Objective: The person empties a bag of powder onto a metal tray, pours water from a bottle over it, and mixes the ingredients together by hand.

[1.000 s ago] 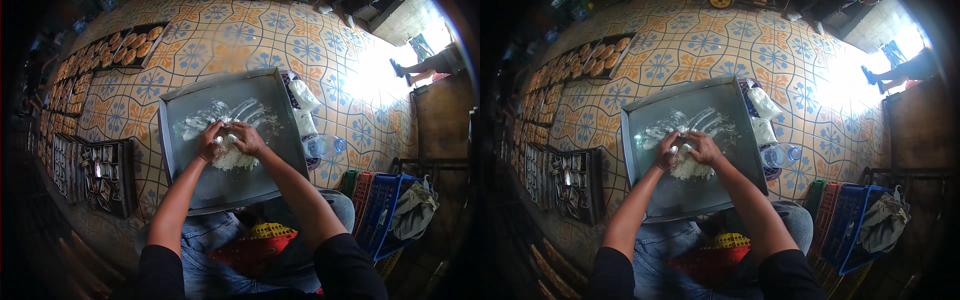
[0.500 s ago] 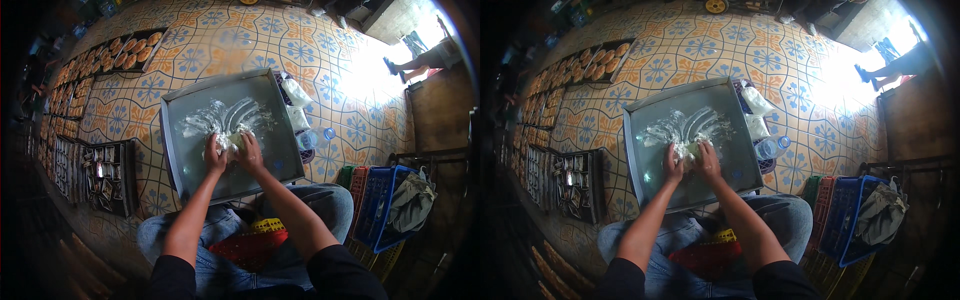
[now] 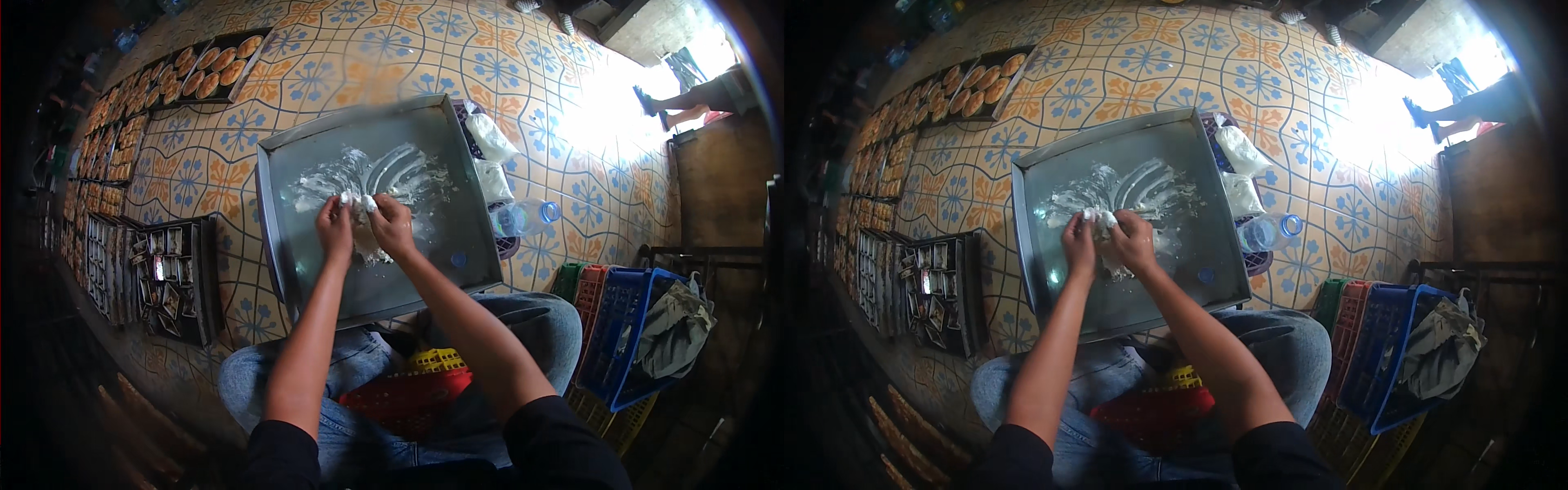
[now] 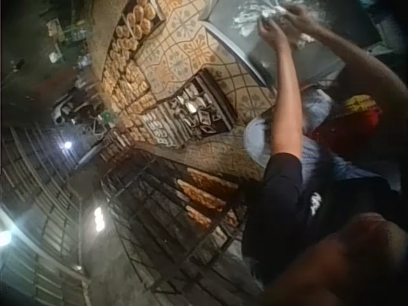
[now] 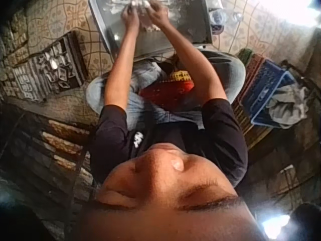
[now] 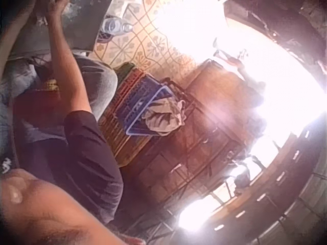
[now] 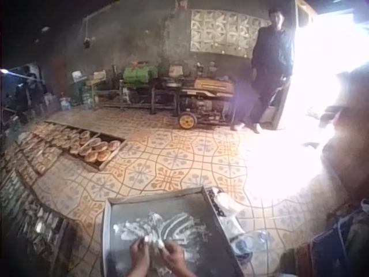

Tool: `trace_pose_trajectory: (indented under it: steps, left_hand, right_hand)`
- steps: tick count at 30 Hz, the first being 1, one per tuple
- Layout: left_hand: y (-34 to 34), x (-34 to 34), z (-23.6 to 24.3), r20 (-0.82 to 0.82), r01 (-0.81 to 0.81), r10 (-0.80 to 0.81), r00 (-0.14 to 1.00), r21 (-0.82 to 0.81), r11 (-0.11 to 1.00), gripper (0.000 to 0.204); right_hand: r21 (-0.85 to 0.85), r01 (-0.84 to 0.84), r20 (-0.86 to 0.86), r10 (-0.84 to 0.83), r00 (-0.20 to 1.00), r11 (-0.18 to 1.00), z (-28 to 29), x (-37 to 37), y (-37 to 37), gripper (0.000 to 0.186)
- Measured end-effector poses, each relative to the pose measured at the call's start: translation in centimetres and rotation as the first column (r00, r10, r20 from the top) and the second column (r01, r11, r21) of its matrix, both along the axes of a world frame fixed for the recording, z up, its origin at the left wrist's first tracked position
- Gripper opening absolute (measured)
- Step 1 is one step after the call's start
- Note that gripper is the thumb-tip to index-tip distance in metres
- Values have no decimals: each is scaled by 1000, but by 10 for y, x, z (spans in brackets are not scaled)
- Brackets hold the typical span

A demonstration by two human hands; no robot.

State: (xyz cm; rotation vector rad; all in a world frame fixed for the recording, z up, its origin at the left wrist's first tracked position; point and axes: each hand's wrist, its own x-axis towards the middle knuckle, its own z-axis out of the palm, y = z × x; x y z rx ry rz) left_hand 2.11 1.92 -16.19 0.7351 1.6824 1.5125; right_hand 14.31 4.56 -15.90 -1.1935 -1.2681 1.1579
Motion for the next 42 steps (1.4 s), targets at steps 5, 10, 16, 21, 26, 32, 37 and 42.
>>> trace_pose_trajectory:
  steps: [5,10,16,21,26,32,37,42]
  left_hand:
    - [-11,-42,16,-104,246,-263,959,-149,958,23]
    - [-22,-38,39,-565,461,-489,665,-204,863,47]
    - [-37,-16,38,-656,490,-589,471,-361,794,59]
    - [-28,-24,23,-593,463,-586,552,-366,807,54]
    - [-24,-19,33,109,380,-365,924,-182,907,54]
    - [-38,-7,40,-413,456,-572,709,-351,818,47]
    - [-45,-18,29,-393,501,-494,776,-92,861,48]
    - [-54,2,31,-715,545,-389,581,-14,838,64]
  right_hand:
    - [-23,-642,460,578,674,766,51,27,25,18]
    - [186,-605,631,378,678,774,44,39,17,30]
    - [54,-579,829,287,480,814,-1,27,-5,37]
    - [-42,-372,638,312,704,927,15,24,6,17]
    - [2,-526,605,418,678,851,55,31,-1,26]
    - [61,-761,714,505,485,646,16,56,-27,35]
    - [-31,-463,377,440,815,886,48,36,-24,30]
    - [-565,-378,-351,201,915,734,63,30,-6,51]
